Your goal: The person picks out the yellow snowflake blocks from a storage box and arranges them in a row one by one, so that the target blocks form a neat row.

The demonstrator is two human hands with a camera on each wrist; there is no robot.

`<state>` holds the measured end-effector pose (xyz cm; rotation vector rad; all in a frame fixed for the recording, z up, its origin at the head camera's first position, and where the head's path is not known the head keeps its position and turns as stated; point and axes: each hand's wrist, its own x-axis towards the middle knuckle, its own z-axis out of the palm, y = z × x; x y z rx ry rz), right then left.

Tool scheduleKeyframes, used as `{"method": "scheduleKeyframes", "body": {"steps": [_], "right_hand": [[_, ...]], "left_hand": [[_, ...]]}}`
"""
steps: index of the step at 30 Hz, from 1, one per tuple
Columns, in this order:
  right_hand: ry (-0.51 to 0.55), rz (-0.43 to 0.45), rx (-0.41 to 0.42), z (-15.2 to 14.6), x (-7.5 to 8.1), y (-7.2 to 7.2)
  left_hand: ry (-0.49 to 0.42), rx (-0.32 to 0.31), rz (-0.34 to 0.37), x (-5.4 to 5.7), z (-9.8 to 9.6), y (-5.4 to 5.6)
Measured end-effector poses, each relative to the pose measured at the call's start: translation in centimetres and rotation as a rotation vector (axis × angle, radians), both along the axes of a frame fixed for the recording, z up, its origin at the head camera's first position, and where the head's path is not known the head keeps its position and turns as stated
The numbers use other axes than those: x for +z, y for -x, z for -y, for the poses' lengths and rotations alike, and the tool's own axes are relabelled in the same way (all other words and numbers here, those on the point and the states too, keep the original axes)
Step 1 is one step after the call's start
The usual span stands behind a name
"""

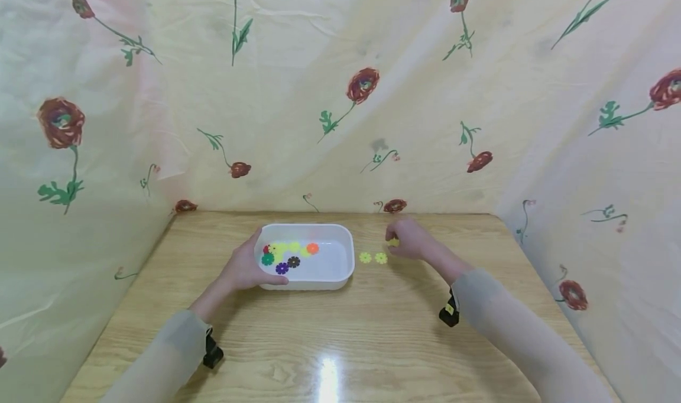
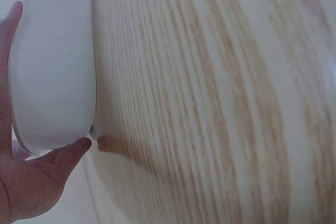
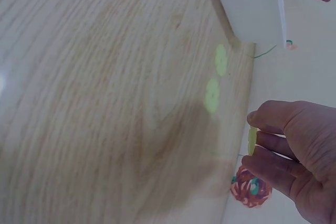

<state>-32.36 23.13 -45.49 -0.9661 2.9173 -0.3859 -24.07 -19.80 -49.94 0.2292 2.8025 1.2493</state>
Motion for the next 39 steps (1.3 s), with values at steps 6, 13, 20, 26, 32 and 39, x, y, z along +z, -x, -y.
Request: {"method": "scheduleKeyframes", "body": {"steps": [6,13,20,26,32,39], "right_hand": [[-0.017,0.012,-0.017,-0.6,-0.9,-0.1],[0.0,0.071,-0.046,-0.9,-1.8,-0.6],[0.012,0.103,-0.07,-0.9,-2.4,-1.1],[0.019,0.075,-0.038,-0.8,-2.9,-1.0],[0.01,0.087,-0.039,-0.5,-3.0,-1.4],[0.01,0.08,-0.036,-0.4,-3.1,-1.6]], "left_hand": [[0.004,0.003,0.006,0.0,0.0,0.0],[0.009,0.007,0.012,-0.1,0.1,0.0],[0.009,0.0,0.01,-0.2,0.1,-0.1],[0.01,-0.001,0.006,-0.1,0.0,-0.1],[0.03,0.008,0.019,-0.1,0.1,-0.1],[0.035,0.009,0.024,-0.1,0.2,0.0]]}}
